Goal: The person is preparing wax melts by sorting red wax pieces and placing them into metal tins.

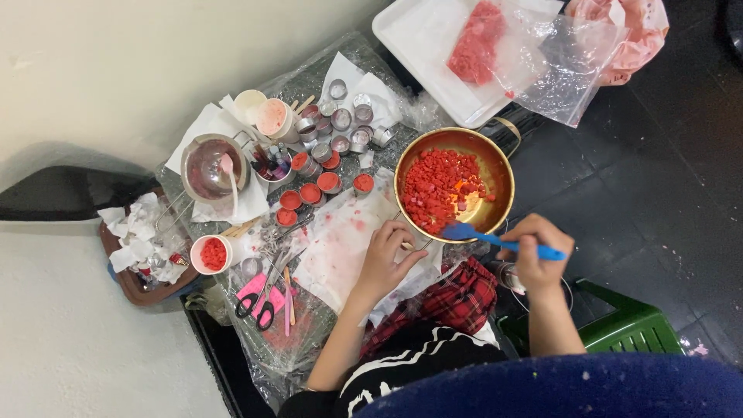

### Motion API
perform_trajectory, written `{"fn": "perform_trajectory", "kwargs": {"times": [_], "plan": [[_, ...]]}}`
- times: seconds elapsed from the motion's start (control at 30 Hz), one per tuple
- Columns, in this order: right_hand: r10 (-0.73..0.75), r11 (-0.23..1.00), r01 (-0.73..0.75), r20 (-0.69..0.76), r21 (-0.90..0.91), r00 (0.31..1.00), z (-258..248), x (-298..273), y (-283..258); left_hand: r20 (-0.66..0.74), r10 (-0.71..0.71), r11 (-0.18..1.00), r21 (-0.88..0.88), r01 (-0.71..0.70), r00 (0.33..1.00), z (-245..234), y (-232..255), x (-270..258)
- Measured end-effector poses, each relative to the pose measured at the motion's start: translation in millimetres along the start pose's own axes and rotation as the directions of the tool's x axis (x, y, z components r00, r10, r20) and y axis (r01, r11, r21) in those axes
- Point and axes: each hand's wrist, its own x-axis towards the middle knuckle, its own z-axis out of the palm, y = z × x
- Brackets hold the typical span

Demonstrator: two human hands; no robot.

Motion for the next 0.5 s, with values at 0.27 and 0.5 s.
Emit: {"fn": "perform_trajectory", "kwargs": {"times": [0.27,0.5], "plan": [[0.055,0.998,-0.055,0.016,0.013,0.998,50.5,5.1,-28.6,-0.006,0.001,1.0,-0.018,-0.001,1.0,9.9,5.6,-3.1],[0.088,0.991,-0.057,-0.272,0.118,0.958,22.7,17.4,1.8,-0.024,0.016,1.0,0.016,-0.015,1.0,11.4,9.6,-4.5]]}}
